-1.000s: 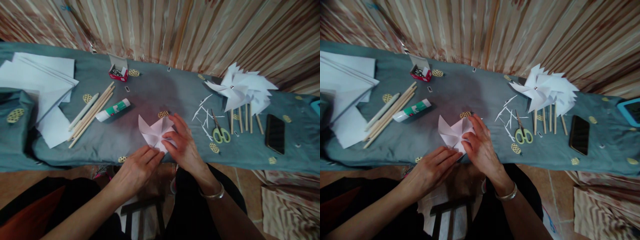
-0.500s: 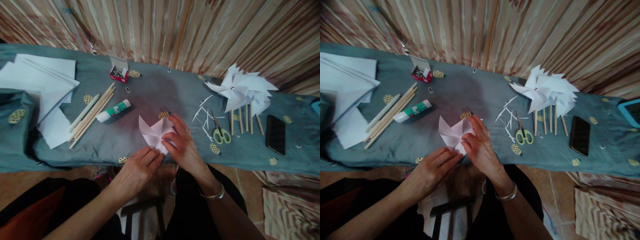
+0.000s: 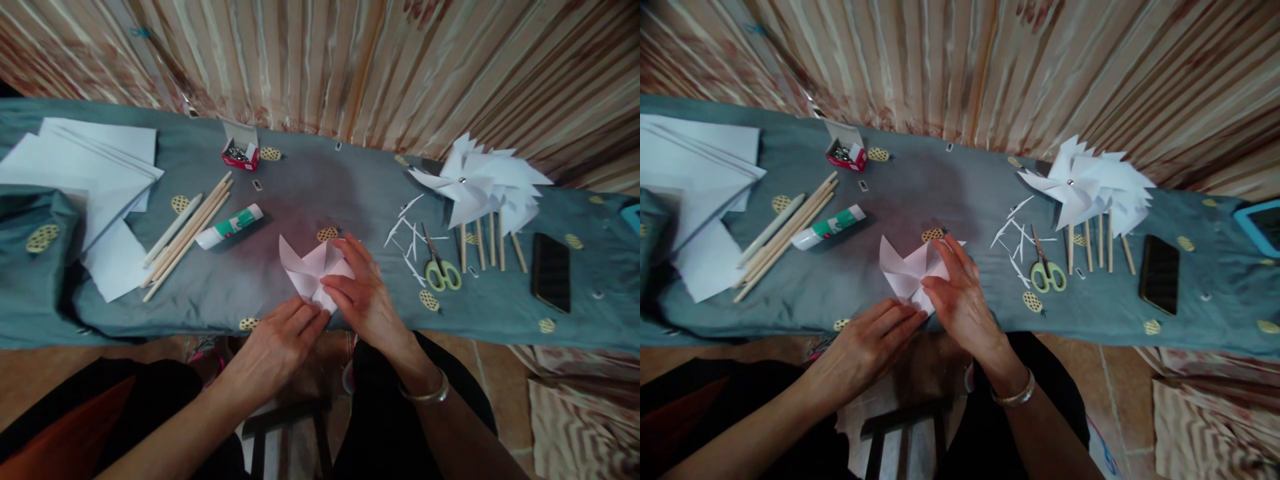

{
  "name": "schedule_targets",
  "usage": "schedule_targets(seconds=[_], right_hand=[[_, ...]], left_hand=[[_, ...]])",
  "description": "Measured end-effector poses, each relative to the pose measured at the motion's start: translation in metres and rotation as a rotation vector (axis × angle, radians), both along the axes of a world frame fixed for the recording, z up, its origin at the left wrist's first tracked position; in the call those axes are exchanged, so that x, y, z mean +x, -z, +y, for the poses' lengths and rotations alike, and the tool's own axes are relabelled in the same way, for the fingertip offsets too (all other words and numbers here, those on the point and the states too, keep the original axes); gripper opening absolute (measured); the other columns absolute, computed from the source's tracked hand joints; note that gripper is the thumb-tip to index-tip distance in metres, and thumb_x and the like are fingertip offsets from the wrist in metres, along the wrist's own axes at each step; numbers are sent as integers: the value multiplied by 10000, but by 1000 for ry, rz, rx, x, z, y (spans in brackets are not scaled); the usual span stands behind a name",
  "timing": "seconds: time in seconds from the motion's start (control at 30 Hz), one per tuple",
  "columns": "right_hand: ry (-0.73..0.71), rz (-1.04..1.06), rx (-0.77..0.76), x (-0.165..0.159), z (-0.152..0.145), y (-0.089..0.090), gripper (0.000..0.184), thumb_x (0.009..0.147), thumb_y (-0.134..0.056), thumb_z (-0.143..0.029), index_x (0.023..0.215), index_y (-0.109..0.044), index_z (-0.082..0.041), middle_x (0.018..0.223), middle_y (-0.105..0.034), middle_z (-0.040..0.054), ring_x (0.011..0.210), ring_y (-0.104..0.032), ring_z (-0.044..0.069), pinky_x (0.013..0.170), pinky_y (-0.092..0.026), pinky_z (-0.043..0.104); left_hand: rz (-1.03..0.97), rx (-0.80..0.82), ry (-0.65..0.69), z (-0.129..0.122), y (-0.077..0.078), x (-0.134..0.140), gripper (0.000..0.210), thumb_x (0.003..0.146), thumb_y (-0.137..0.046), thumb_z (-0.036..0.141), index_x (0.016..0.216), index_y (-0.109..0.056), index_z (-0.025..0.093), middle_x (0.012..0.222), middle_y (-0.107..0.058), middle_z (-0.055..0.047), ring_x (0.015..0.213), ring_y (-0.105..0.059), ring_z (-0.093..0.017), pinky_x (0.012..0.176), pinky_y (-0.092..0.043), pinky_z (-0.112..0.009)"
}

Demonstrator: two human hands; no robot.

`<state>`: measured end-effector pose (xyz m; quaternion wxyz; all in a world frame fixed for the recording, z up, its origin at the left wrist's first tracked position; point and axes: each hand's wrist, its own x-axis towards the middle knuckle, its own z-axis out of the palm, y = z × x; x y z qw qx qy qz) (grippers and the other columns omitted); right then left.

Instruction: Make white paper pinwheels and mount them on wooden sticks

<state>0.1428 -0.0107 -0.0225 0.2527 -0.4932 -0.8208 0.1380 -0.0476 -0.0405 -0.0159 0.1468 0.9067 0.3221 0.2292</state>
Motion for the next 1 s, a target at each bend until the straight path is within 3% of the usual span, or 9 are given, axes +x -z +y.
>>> schedule_targets(seconds=[0.33,0.57,0.77,1.0], right_hand=[[25,-74,-9,-4,-17,2,317,928,-407,-121,1110,-632,-252,1527,-372,60,1473,-185,255,1109,-344,501],[27,-119,55,-6,-17,3,331,925,-384,-80,1062,-672,-168,1490,-386,143,1459,-188,312,1078,-360,526],[46,-92,-2,-5,-14,-3,316,902,-440,-95,1041,-705,-199,1494,-386,110,1452,-198,312,1100,-328,522],[61,-12,-76,-2,-12,-2,402,823,-438,-24,1077,-697,-199,1508,-370,98,1457,-184,287,1111,-311,531]], left_hand=[[-10,9,-12,0,2,-2,224,946,-447,138,1128,-577,116,978,-661,-102,881,-604,-207,739,-585,-349],[91,90,-39,2,4,3,212,897,-508,123,1082,-610,108,1121,-657,-152,955,-581,-276,706,-493,-390],[194,121,-83,3,6,6,328,871,-545,172,1190,-588,109,1185,-674,-134,1077,-545,-296,828,-416,-414],[203,165,-120,3,4,10,313,846,-598,164,1156,-614,130,1186,-686,-102,1134,-530,-285,933,-351,-432]])
